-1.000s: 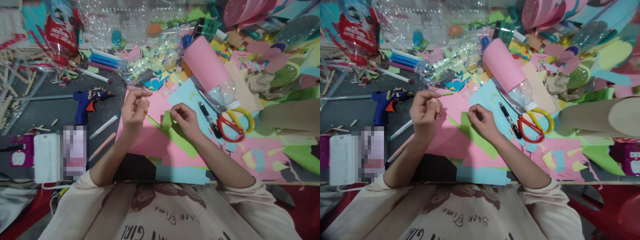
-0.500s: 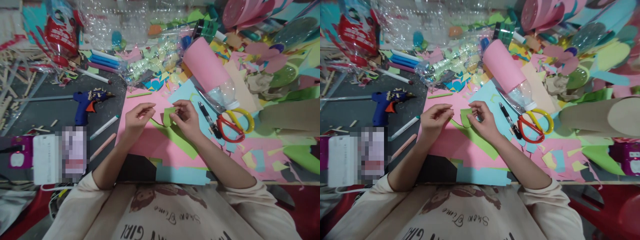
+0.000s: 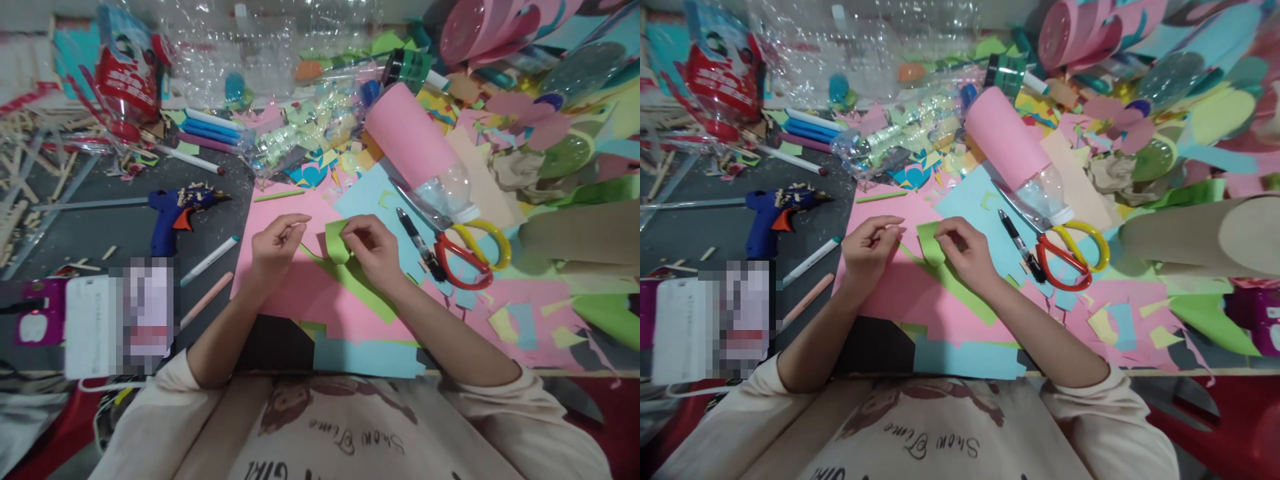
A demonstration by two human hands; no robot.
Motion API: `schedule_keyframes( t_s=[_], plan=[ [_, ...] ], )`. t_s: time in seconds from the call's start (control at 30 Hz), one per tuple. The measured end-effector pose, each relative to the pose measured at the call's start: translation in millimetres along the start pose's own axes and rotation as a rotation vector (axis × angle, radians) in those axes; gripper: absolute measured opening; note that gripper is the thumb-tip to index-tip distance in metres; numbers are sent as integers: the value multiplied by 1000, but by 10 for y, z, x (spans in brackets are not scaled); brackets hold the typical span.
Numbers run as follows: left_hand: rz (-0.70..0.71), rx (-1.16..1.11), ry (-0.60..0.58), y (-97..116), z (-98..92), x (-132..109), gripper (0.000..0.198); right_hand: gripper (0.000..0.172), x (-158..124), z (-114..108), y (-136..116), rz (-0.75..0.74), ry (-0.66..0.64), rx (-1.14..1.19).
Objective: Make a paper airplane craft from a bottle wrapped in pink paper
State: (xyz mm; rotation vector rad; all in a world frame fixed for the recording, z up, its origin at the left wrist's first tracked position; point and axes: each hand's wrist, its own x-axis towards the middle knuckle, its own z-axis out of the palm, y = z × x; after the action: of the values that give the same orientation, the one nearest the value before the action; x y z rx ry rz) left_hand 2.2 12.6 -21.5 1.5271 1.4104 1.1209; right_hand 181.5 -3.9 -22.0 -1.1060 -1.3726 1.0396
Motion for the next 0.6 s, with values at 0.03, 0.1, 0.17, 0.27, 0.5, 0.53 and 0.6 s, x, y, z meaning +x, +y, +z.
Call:
schedule_keyframes(
  t_s=[0.03,0.1,0.17,0.27,0.5,0.53,0.6],
  plan=[
    [37,0,1,-20,6,11,18,11,0,-5,-7,-9,-20,-26],
    [119,-6,-14,-57,19,30,21,10,5,-14,-6,-16,-47,-46],
    [155,-32,-42,-72,29,37,26,9,11,-17,18,2,-72,-37],
    [117,-69,-78,-36,22,22,22,22,16,-18,76,48,-120,-10],
    [41,-56,-68,29,-9,-4,16,36,16,-29,120,36,-110,28],
    [26,-70,-67,12,-4,-5,20,37,18,-32,116,49,-111,17],
    [-4,-75,-60,-26,9,-9,26,41,22,-35,107,80,-112,6]
  ],
)
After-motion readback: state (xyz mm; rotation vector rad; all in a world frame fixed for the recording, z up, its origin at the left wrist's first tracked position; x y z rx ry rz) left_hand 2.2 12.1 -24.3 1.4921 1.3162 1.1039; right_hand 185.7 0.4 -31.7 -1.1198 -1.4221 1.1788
